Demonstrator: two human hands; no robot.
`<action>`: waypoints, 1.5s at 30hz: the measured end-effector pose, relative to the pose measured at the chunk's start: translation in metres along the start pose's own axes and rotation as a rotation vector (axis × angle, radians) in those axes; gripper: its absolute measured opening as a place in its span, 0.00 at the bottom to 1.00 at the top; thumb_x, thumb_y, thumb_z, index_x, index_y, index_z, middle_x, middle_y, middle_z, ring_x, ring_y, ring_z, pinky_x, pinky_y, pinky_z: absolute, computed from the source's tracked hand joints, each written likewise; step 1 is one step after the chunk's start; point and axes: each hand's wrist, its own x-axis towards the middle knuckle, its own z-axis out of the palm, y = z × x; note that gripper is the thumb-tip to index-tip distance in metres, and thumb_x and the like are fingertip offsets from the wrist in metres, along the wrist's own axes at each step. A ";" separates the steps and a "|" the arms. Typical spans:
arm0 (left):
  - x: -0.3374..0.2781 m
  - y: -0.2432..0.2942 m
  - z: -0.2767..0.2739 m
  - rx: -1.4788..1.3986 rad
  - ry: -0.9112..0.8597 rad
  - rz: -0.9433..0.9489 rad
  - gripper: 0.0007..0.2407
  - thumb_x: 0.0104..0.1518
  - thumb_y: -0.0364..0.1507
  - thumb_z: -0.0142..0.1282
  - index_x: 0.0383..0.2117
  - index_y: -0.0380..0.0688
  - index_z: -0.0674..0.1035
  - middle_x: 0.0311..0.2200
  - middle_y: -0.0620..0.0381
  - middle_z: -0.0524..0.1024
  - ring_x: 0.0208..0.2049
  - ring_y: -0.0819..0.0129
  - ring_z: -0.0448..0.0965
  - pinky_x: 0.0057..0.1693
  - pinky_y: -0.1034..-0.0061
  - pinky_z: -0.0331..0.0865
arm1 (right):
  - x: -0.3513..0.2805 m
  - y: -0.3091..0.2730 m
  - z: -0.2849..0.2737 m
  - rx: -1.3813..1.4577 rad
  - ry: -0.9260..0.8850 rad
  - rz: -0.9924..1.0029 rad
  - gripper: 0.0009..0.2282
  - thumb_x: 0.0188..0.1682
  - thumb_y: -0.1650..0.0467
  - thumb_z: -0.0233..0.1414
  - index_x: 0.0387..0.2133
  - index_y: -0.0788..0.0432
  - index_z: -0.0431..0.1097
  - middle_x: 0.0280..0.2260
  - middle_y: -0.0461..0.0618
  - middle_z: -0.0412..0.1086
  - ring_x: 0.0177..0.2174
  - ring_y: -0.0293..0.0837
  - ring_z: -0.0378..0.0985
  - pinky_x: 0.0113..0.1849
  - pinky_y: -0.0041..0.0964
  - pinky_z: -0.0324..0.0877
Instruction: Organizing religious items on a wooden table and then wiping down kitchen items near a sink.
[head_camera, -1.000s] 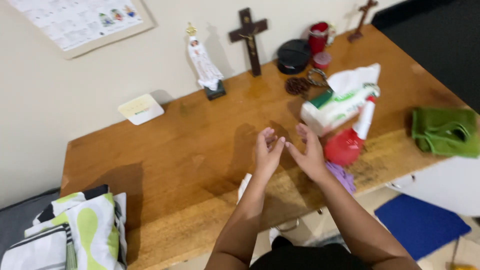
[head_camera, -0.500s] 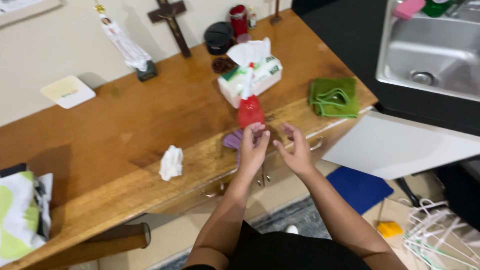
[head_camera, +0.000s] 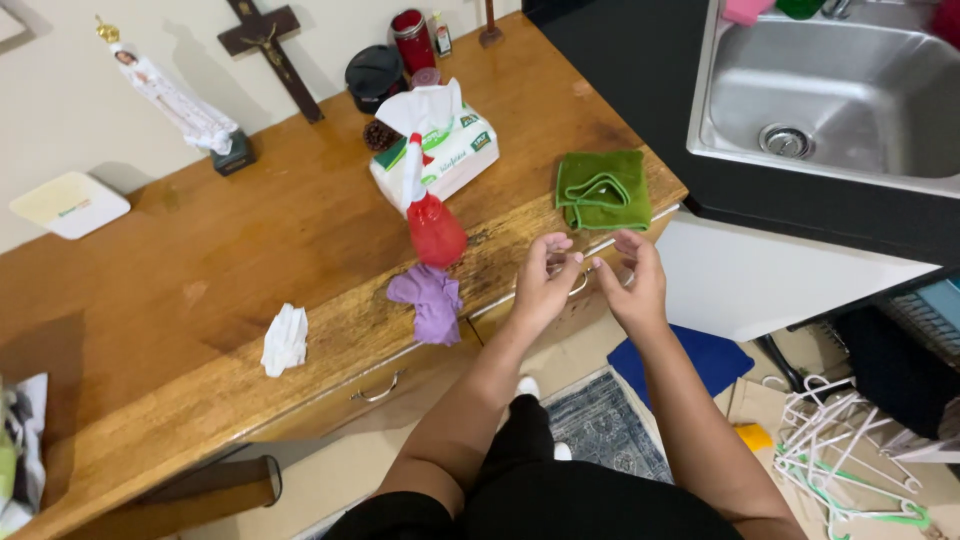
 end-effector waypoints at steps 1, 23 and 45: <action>0.008 -0.005 0.002 0.001 -0.006 0.003 0.19 0.57 0.30 0.63 0.53 0.41 0.73 0.48 0.47 0.79 0.45 0.57 0.83 0.49 0.68 0.75 | 0.007 0.007 0.001 0.000 0.007 0.000 0.24 0.49 0.71 0.63 0.56 0.64 0.64 0.50 0.59 0.69 0.52 0.59 0.74 0.51 0.52 0.70; 0.266 -0.086 0.010 0.091 0.236 -0.102 0.22 0.55 0.34 0.64 0.54 0.40 0.73 0.51 0.43 0.75 0.51 0.48 0.79 0.52 0.53 0.76 | 0.263 0.117 0.120 -0.137 -0.098 -0.128 0.24 0.43 0.65 0.67 0.51 0.59 0.71 0.45 0.58 0.73 0.48 0.57 0.77 0.49 0.50 0.71; 0.560 -0.203 0.025 0.502 0.805 0.203 0.18 0.54 0.23 0.58 0.52 0.39 0.72 0.48 0.46 0.68 0.55 0.46 0.72 0.61 0.60 0.67 | 0.537 0.269 0.302 0.126 -0.563 0.045 0.26 0.51 0.67 0.60 0.60 0.64 0.60 0.56 0.62 0.66 0.56 0.58 0.69 0.55 0.49 0.70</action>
